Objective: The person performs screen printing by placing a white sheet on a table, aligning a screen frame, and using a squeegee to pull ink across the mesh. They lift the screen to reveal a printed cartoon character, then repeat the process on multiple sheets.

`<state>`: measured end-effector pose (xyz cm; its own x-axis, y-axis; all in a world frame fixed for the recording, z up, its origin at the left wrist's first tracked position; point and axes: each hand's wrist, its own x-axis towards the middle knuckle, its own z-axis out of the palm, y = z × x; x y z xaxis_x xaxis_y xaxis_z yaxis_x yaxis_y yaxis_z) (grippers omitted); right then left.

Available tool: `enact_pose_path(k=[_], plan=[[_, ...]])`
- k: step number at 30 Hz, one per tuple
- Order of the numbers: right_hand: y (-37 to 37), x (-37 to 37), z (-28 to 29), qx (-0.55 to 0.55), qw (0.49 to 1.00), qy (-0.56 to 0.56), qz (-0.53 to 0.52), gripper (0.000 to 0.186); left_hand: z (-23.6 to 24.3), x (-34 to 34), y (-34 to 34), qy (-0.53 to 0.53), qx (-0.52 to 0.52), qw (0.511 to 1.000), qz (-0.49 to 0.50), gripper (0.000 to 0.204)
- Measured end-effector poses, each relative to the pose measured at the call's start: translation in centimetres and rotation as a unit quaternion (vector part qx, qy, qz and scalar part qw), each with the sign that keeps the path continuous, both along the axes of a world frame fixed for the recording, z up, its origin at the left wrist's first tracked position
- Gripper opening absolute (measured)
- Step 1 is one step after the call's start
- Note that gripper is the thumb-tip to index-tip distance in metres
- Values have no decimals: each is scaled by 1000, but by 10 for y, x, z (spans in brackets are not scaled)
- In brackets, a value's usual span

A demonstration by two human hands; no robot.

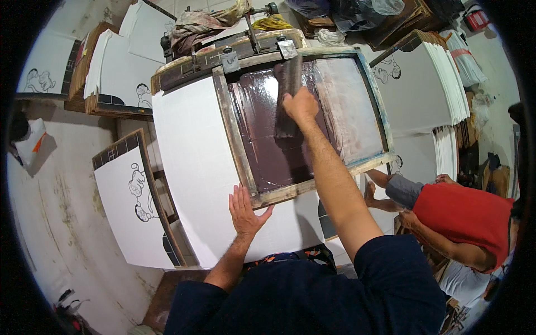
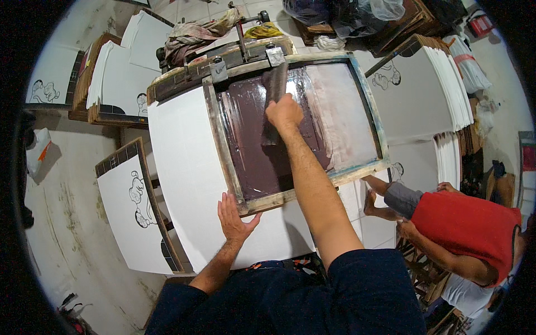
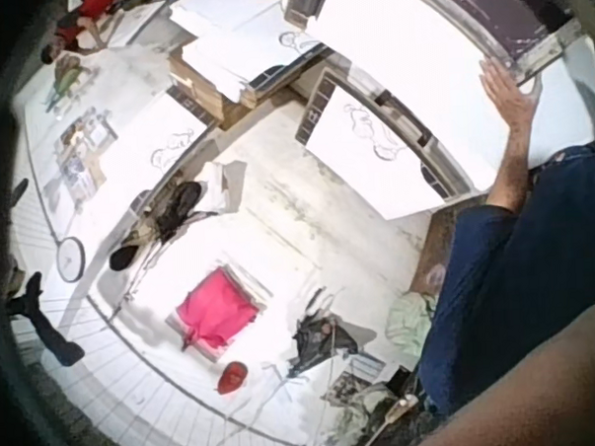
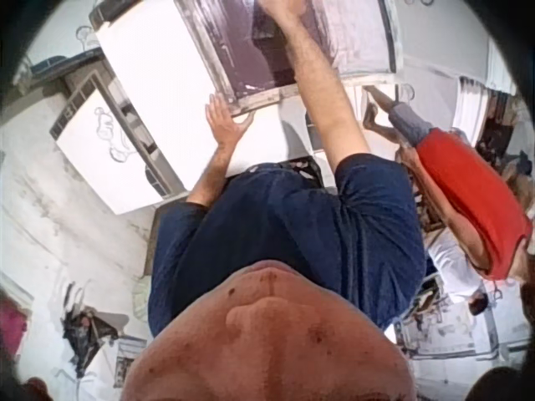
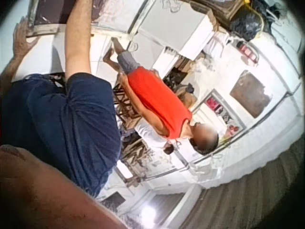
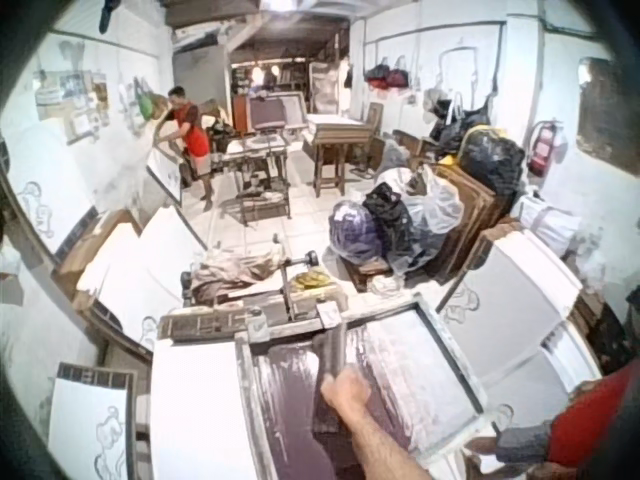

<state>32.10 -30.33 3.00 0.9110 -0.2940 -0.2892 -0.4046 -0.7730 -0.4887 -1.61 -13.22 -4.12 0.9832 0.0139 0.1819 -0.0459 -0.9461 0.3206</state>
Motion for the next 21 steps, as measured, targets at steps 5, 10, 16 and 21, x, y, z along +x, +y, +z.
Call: enact_pose_path(k=[5,10,16,21], plan=[[8,-10,-2,4,996,-30,89,49,-1,-1,0,-2,3,1000,-1,113],[-20,-18,2,23,998,-51,35,52,-1,-1,0,4,-5,1000,-1,114],[-39,6,14,-66,997,-23,17,51,-1,-1,1,5,1,1000,4,114],[-23,6,19,-94,984,-40,142,43,1,-1,1,10,-25,1000,0,115]])
